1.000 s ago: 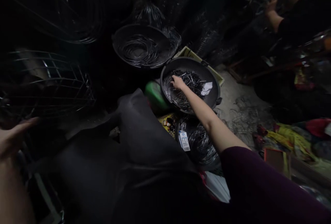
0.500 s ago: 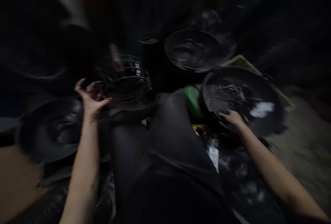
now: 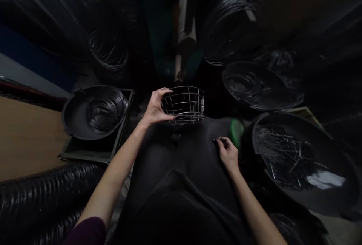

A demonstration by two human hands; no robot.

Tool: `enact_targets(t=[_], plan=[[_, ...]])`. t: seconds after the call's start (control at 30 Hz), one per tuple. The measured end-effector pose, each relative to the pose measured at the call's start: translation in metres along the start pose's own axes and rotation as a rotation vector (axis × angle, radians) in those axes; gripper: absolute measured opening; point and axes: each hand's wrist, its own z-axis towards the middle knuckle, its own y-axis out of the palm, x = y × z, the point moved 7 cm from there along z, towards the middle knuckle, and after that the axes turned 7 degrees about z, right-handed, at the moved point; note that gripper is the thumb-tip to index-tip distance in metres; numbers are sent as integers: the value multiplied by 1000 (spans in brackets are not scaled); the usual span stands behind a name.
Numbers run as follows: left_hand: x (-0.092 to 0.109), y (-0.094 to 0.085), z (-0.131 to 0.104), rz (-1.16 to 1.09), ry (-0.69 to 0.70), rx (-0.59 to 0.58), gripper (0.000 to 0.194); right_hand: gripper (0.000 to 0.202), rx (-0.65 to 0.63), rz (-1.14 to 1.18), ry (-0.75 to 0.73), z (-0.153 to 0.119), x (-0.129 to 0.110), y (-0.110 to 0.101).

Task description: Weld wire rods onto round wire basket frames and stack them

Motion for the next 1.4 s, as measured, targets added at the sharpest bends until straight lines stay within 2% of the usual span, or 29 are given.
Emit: enact_targets(t=[0.03,0.1,0.2,0.3,0.33,0.37,0.43,0.5,0.57,0.63,0.73,0.9,1.1,1.4], plan=[[1,-1,0,28,-4,-16,81,53,-32,9,27,-1,2,6],[2,-1,0,91,-22,-74,77,50,-102,52,42,2,-11,10],[4,7,2,188,-38,-184,72,50,-292,182,57,15,-63,26],[12,18,5,255,-2,-259,67,44,-566,168,36,30,-115,64],[15,21,6,266,17,-273,66,40,-617,114,2,35,-127,76],[18,22,7,271,37,-284,65,36,-624,41,-57,40,-136,84],[21,23,7,265,61,-294,63,30,-541,-144,-258,46,-153,94],[20,18,6,237,48,-283,63,29,-467,-363,-510,41,-166,100],[15,11,5,202,8,-257,65,37,-471,-577,-719,29,-173,107],[10,5,4,174,-29,-229,66,40,-498,-748,-842,22,-177,112],[6,0,6,148,-55,-207,66,34,-505,-852,-954,23,-186,114],[3,-2,23,128,-43,-186,67,33,-463,-877,-1044,38,-204,113],[-2,-1,34,126,-28,-161,67,33,-453,-946,-1071,47,-210,114],[-13,-3,49,85,-84,-157,68,30,-433,-935,-1025,65,-220,118]])
